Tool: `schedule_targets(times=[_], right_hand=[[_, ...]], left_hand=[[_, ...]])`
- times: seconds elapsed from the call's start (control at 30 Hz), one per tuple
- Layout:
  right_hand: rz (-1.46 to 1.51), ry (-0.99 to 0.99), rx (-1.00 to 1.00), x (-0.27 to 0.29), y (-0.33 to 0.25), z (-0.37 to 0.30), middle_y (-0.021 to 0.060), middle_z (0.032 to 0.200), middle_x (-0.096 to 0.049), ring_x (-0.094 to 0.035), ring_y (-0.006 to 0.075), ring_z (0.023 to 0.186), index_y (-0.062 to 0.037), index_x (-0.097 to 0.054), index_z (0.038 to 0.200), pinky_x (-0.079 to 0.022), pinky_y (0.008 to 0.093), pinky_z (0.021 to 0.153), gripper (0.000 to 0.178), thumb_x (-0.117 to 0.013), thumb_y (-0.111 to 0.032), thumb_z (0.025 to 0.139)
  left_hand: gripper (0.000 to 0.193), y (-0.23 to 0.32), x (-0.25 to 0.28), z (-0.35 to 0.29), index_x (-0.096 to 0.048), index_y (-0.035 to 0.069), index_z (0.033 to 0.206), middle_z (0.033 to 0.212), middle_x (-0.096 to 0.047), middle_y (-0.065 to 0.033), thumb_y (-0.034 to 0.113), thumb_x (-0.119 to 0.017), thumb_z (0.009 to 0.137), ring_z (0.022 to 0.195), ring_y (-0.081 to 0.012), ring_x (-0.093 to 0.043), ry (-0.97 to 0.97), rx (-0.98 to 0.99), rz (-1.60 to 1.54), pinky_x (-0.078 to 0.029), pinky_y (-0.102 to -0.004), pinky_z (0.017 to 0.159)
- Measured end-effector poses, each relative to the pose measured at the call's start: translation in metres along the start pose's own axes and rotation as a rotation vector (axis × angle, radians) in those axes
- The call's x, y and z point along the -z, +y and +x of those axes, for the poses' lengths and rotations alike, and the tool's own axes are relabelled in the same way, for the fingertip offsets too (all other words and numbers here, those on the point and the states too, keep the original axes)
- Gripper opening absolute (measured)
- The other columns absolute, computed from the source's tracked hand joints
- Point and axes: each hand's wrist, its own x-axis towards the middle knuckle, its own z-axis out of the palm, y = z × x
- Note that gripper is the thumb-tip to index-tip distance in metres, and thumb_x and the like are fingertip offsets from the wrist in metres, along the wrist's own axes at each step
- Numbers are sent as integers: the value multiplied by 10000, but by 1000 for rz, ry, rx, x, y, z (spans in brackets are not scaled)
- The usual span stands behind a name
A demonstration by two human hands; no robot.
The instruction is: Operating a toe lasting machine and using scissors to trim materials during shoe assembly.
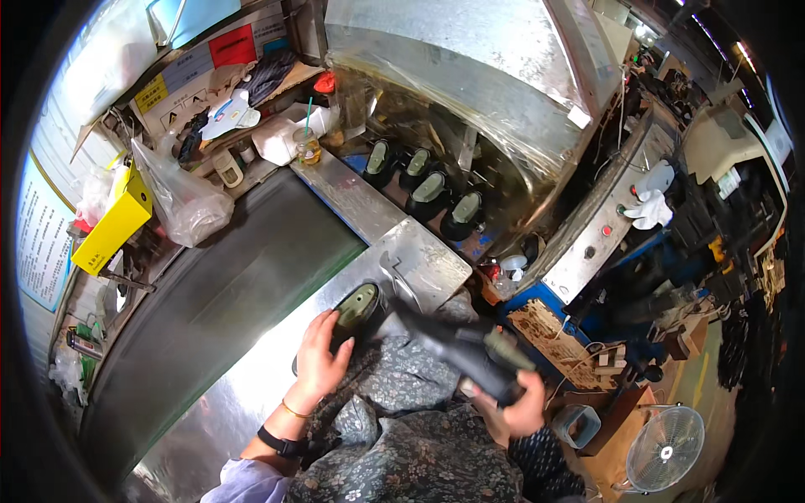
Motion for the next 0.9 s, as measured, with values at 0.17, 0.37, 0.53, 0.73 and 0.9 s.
schedule_targets(times=[0.17, 0.37, 0.53, 0.73, 0.9], right_hand=[[-123, -51, 240, -73, -39, 183, 118, 1147, -653, -641, 227, 1002, 13, -582, 1207, -539, 391, 833, 403, -636, -251, 907], [-997, 249, 863, -113, -5, 381, 123, 1155, -664, -612, 178, 1025, 54, -544, 1297, -465, 303, 940, 562, -751, -193, 837], [-1103, -303, 445, -86, 60, 266, 113, 1200, -654, -614, 177, 1103, 20, -583, 1265, -490, 313, 953, 392, -676, -98, 904], [-802, -330, 44, -105, 79, 85, 142, 1503, -389, -420, 214, 1342, 17, -128, 1549, -331, 339, 1114, 865, -675, -192, 912], [-384, -242, 351, -78, -55, 10, 149, 1445, -473, -439, 201, 1334, 54, -336, 1480, -324, 317, 1115, 761, -584, -176, 799]], left_hand=[[602, -35, 2, 7, -506, -61, 1295, 1309, -536, -280, 148, -750, 786, 1205, -443, -529, -78, -24, -9, -440, -459, 1034], [694, -37, -29, 28, -508, -37, 1309, 1239, -562, -271, 251, -797, 748, 1139, -422, -557, -102, -12, 94, -465, -457, 982], [558, -56, -24, 55, -615, -12, 1185, 999, -670, -182, 277, -809, 749, 904, -334, -653, -162, 204, -113, -524, -391, 829], [446, 26, -54, 64, -531, 33, 1238, 1010, -652, -75, 311, -694, 930, 876, -164, -618, -82, 825, -1227, -524, -319, 773], [655, 123, -72, 48, -298, 50, 1517, 1422, -470, -112, 277, -607, 987, 1274, -218, -477, -575, 294, -1551, -343, -378, 1113]])
